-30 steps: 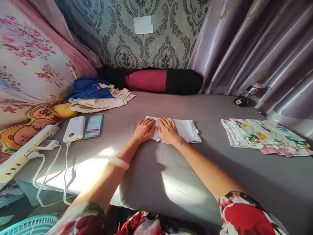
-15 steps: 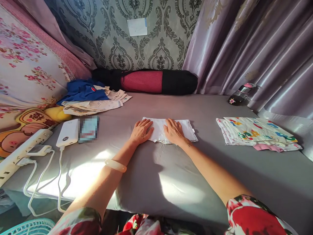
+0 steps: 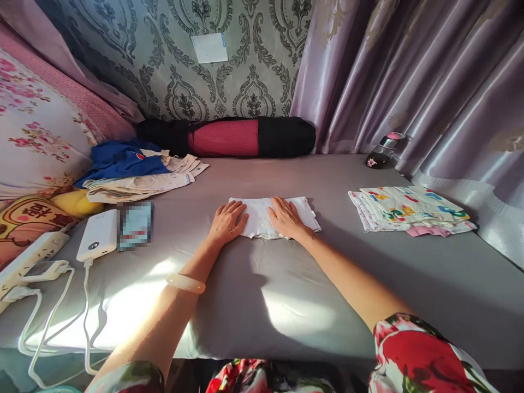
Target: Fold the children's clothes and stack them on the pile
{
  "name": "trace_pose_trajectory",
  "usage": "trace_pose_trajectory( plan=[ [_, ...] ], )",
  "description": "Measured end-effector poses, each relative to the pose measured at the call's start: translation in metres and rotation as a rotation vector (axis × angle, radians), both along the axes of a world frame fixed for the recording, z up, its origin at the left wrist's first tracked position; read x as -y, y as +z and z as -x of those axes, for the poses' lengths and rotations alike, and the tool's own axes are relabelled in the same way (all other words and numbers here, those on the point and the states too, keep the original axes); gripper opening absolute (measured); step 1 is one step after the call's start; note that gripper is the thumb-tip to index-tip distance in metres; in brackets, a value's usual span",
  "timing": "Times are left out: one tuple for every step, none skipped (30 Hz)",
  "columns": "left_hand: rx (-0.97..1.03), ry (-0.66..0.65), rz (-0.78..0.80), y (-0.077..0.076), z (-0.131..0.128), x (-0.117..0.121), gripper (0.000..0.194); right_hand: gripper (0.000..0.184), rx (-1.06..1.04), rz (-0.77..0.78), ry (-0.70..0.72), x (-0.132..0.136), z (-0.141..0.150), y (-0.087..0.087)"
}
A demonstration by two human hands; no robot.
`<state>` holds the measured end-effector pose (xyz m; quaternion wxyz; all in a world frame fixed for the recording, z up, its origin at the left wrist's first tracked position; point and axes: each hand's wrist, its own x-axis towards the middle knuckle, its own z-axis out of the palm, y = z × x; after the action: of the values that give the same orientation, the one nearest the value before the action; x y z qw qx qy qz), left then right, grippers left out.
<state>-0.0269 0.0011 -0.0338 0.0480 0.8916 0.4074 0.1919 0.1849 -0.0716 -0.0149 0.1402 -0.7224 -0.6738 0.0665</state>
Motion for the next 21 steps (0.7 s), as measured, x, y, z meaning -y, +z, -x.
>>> trace_pose_trajectory(
  plan=[
    [0.004,-0.001,-0.010,-0.001,0.000,-0.001,0.043,0.054,0.015,0.003,-0.015,0.002,-0.004,0.001],
    [0.008,-0.004,-0.019,-0.003,0.001,-0.001,0.043,0.055,0.036,0.004,-0.032,0.004,-0.008,0.001],
    [0.011,-0.006,-0.027,-0.004,0.001,-0.002,0.043,0.055,0.059,0.002,-0.049,0.007,-0.013,0.001],
    [0.011,-0.006,-0.031,-0.005,0.001,-0.002,0.043,0.055,0.080,0.000,-0.063,0.009,-0.017,0.001],
    [0.008,-0.007,-0.031,-0.006,0.002,-0.003,0.043,0.055,0.098,0.000,-0.073,0.011,-0.021,0.001],
    [0.003,-0.008,-0.027,-0.006,0.002,-0.003,0.044,0.055,0.112,0.001,-0.078,0.013,-0.024,0.001],
    [-0.003,-0.010,-0.022,-0.007,0.002,-0.003,0.044,0.055,0.123,0.002,-0.080,0.014,-0.027,0.000],
    [-0.010,-0.012,-0.016,-0.006,0.002,-0.003,0.045,0.055,0.132,0.005,-0.077,0.015,-0.029,-0.001],
    [-0.014,-0.012,-0.010,-0.006,0.002,-0.003,0.046,0.055,0.138,0.008,-0.074,0.015,-0.031,-0.003],
    [-0.015,-0.011,-0.004,-0.005,0.002,-0.003,0.046,0.054,0.142,0.010,-0.071,0.016,-0.032,-0.005],
    [-0.014,-0.010,0.000,-0.005,0.002,-0.003,0.046,0.054,0.143,0.010,-0.068,0.016,-0.032,-0.006],
    [-0.012,-0.011,0.004,-0.004,0.002,-0.002,0.046,0.054,0.143,0.009,-0.066,0.016,-0.032,-0.008],
    [-0.009,-0.013,0.006,-0.003,0.002,-0.002,0.046,0.054,0.139,0.005,-0.065,0.016,-0.032,-0.009],
    [-0.007,-0.015,0.007,-0.003,0.002,-0.002,0.046,0.053,0.133,0.000,-0.065,0.016,-0.031,-0.010],
    [-0.005,-0.018,0.009,-0.002,0.001,-0.002,0.046,0.053,0.126,-0.005,-0.067,0.016,-0.030,-0.010],
    [-0.003,-0.020,0.010,-0.002,0.001,-0.002,0.046,0.052,0.117,-0.010,-0.070,0.016,-0.030,-0.010],
    [0.001,-0.021,0.011,-0.002,0.001,-0.003,0.046,0.052,0.107,-0.015,-0.072,0.016,-0.029,-0.009],
    [0.008,-0.022,0.012,-0.003,0.002,-0.003,0.046,0.051,0.093,-0.021,-0.075,0.017,-0.028,-0.008],
    [0.020,-0.024,0.012,-0.004,0.002,-0.004,0.045,0.050,0.073,-0.027,-0.076,0.017,-0.028,-0.007],
    [0.036,-0.030,0.012,-0.005,0.003,-0.005,0.044,0.049,0.046,-0.032,-0.072,0.017,-0.029,-0.005],
    [0.056,-0.036,0.012,-0.007,0.004,-0.006,0.043,0.047,0.010,-0.032,-0.065,0.016,-0.030,-0.003]
  ],
)
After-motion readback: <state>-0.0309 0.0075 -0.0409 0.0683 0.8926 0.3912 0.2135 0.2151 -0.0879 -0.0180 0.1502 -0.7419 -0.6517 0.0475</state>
